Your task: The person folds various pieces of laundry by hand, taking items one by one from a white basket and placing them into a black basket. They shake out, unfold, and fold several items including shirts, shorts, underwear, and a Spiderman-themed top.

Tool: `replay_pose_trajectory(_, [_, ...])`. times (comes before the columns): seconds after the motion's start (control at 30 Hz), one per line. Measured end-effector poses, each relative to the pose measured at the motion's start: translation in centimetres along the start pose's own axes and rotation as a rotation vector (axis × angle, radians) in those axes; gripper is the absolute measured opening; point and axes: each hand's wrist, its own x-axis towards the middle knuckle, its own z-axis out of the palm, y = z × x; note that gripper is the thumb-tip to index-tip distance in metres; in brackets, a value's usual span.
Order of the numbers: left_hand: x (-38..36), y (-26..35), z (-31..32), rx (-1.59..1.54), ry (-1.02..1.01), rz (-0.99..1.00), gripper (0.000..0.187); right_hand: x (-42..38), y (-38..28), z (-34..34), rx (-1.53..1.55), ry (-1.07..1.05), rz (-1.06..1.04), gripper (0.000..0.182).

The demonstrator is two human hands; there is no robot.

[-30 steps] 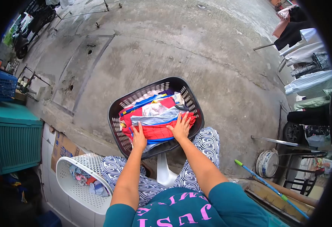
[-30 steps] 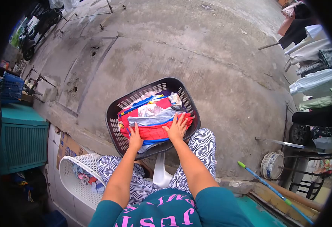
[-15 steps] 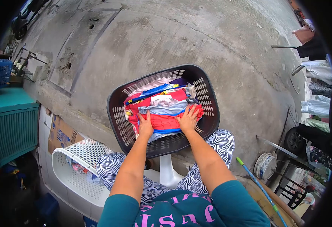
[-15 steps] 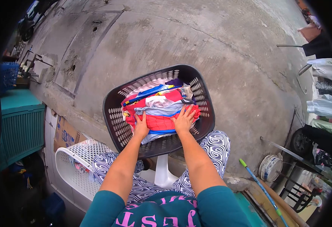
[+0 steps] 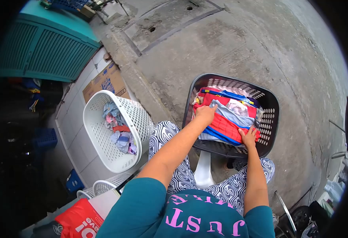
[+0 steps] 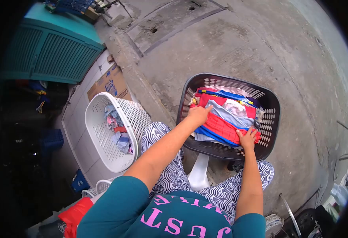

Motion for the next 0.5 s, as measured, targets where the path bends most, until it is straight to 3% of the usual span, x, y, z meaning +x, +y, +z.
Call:
replay_pose_trajectory(0.1, [-6.4, 0.2, -6.4, -0.268, 0.405, 0.115, 0.049, 0.4, 1.2, -0.8, 0.139, 0.082, -0.095, 0.079])
replay_pose_trajectory(0.17, [-10.5, -1.4, -8.1, -0.358, 0.856, 0.128, 0.050, -1.3, 0.6, -1.6, 0.205, 0.276, -0.154, 0.067])
replay_pose_trajectory(0.27, [-15.9, -6.6, -6.7, -0.300, 1.041, -0.199, 0.067, -3.6, 0.0, -1.2, 0.381, 0.412, -0.258, 0.057])
replay_pose_trajectory(0.33, [-18.9, -10.9, -3.3, -0.281, 1.106, -0.429, 0.074, -5.4, -0.1, -0.5, 0.418, 0.380, -0.334, 0.054])
replay_pose_trajectory(0.4, [-21.1, -14.9, 1.3, -0.386, 1.024, -0.613, 0.082, -7.3, -0.8, 0.2, 0.452, 0.347, -0.399, 0.051])
replay_pose_trajectory(0.5, [-24.2, -17.2, 7.0, -0.490, 0.711, -0.781, 0.090, -10.1, -2.4, 1.9, 0.543, 0.395, -0.631, 0.046])
